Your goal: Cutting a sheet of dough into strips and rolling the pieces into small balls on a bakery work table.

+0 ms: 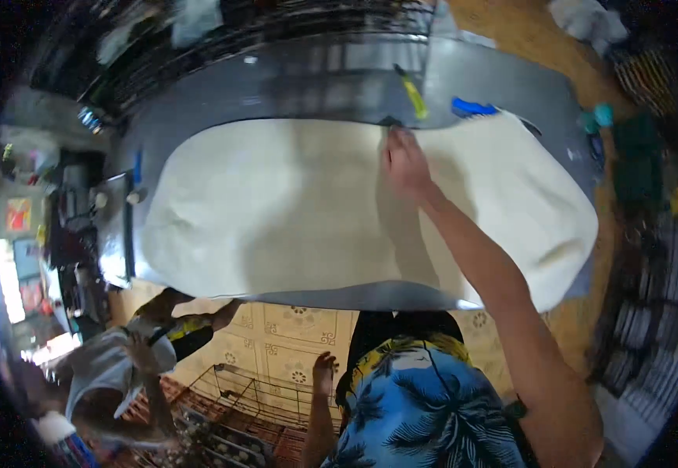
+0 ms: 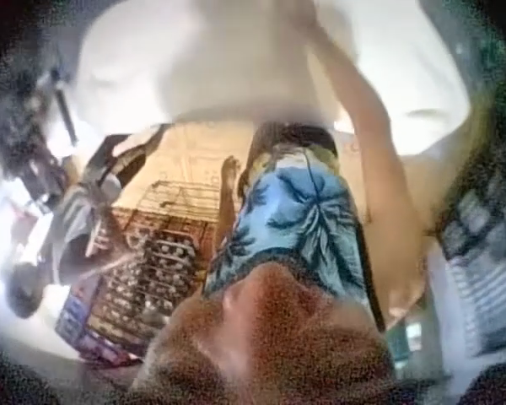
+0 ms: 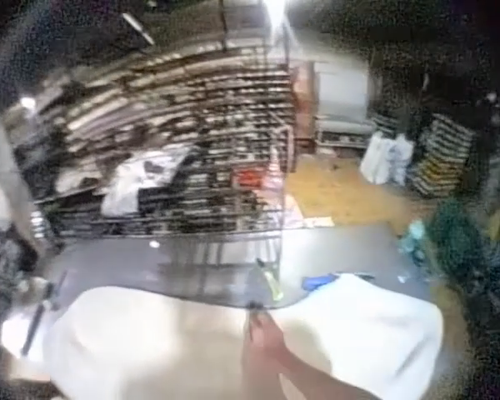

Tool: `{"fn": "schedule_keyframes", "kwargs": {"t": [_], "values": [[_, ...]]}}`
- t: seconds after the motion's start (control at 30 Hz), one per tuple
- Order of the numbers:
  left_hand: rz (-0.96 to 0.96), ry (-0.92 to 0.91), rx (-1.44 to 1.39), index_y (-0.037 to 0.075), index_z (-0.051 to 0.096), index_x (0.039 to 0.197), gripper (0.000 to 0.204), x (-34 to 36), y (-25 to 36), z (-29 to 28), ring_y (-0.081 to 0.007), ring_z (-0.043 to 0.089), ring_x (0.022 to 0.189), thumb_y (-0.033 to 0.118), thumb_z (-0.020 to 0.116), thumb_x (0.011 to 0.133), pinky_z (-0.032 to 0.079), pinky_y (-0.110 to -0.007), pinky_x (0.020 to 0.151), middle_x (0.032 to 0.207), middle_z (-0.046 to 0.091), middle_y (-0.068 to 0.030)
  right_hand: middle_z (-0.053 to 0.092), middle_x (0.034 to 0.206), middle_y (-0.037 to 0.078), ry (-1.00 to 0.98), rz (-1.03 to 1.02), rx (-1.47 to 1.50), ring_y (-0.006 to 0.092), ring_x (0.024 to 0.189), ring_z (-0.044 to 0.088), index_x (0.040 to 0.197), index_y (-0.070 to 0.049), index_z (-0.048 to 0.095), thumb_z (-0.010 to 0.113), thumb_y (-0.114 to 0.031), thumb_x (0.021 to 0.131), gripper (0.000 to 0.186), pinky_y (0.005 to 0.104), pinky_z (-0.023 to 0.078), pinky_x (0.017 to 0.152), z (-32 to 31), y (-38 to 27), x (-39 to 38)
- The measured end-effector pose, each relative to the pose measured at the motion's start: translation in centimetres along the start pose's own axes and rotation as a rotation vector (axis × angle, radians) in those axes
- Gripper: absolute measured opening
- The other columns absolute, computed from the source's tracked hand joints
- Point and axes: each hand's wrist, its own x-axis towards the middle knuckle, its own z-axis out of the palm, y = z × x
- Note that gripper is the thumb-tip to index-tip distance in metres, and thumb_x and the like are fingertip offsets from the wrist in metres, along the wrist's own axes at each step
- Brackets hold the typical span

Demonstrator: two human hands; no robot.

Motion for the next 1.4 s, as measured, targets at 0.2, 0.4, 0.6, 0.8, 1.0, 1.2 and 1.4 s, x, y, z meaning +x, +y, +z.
{"fn": "schedule_keyframes", "kwargs": {"t": [0.2,0.4,0.6,0.8,1.0,1.2,1.4], "values": [[0.05,0.084,0.611,0.004,0.06,0.136,0.037,4.9,4.6,6.4,-0.0172,0.063,0.079,0.025,0.061,0.105,0.05,-0.027,0.069,0.104,0.068,-0.0099,0.071,0.122,0.018,-0.313,-0.231,0.128,0.0322,0.118,0.068,0.122,0.001,0.066,0.061,-0.016,0.094,0.033,0.0464,0.054,0.106,-4.3,-9.7,-19.1],[0.19,0.259,0.806,-0.001,0.064,0.127,0.039,2.5,4.5,16.8,-0.0183,0.067,0.084,0.03,0.062,0.104,0.055,-0.031,0.08,0.099,0.07,-0.0096,0.064,0.104,0.017,-0.289,0.206,0.198,0.0313,0.1,0.063,0.105,-0.003,0.06,0.055,-0.015,0.094,0.016,0.0457,0.053,0.083,-9.6,6.0,-12.7],[-0.056,-0.135,0.832,-0.003,0.066,0.121,0.044,-2.2,-0.7,30.4,-0.0215,0.068,0.081,0.038,0.063,0.105,0.055,-0.033,0.074,0.096,0.072,-0.0129,0.062,0.113,0.027,-0.245,0.47,0.022,0.0406,0.111,0.061,0.118,0.006,0.059,0.047,-0.005,0.097,0.026,0.0486,0.051,0.101,-12.6,8.9,-10.4],[0.198,-0.438,1.116,-0.006,0.066,0.123,0.046,0.8,-8.7,56.2,-0.0247,0.071,0.088,0.036,0.059,0.107,0.058,-0.037,0.08,0.098,0.073,-0.0177,0.065,0.114,0.02,-0.544,-0.124,0.365,0.0383,0.109,0.063,0.113,0.006,0.062,0.056,-0.012,0.093,0.028,0.0455,0.05,0.106,-19.2,1.2,-26.9],[1.005,-0.786,2.006,0.004,0.062,0.138,0.043,14.0,-22.4,79.0,-0.0327,0.057,0.135,0.013,0.067,0.096,0.044,-0.042,0.113,0.141,0.063,-0.0157,0.066,0.126,0.024,-0.025,0.359,0.192,0.04,0.117,0.064,0.115,0.005,0.068,0.063,-0.007,0.093,0.025,0.0458,0.053,0.101,-32.5,20.8,-23.4],[1.243,-0.821,2.646,0.011,0.061,0.138,0.068,21.6,-30.5,86.3,-0.0401,0.051,0.136,0.032,0.081,0.076,0.036,-0.055,0.116,0.142,0.06,-0.0147,0.065,0.13,0.021,0.183,0.818,0.492,0.033,0.12,0.066,0.125,0.005,0.066,0.063,-0.009,0.097,0.031,0.0379,0.05,0.106,-41.6,27.7,-25.5],[1.038,-0.798,2.669,0.011,0.072,0.107,0.038,18.1,-30.4,90.1,-0.0399,0.066,0.108,0.023,0.079,0.071,0.046,-0.054,0.102,0.102,0.074,-0.016,0.069,0.122,0.022,0.122,0.708,0.73,0.037,0.115,0.068,0.127,0.003,0.066,0.067,-0.009,0.094,0.035,0.0422,0.054,0.101,-36.2,24.6,-26.1]]}}
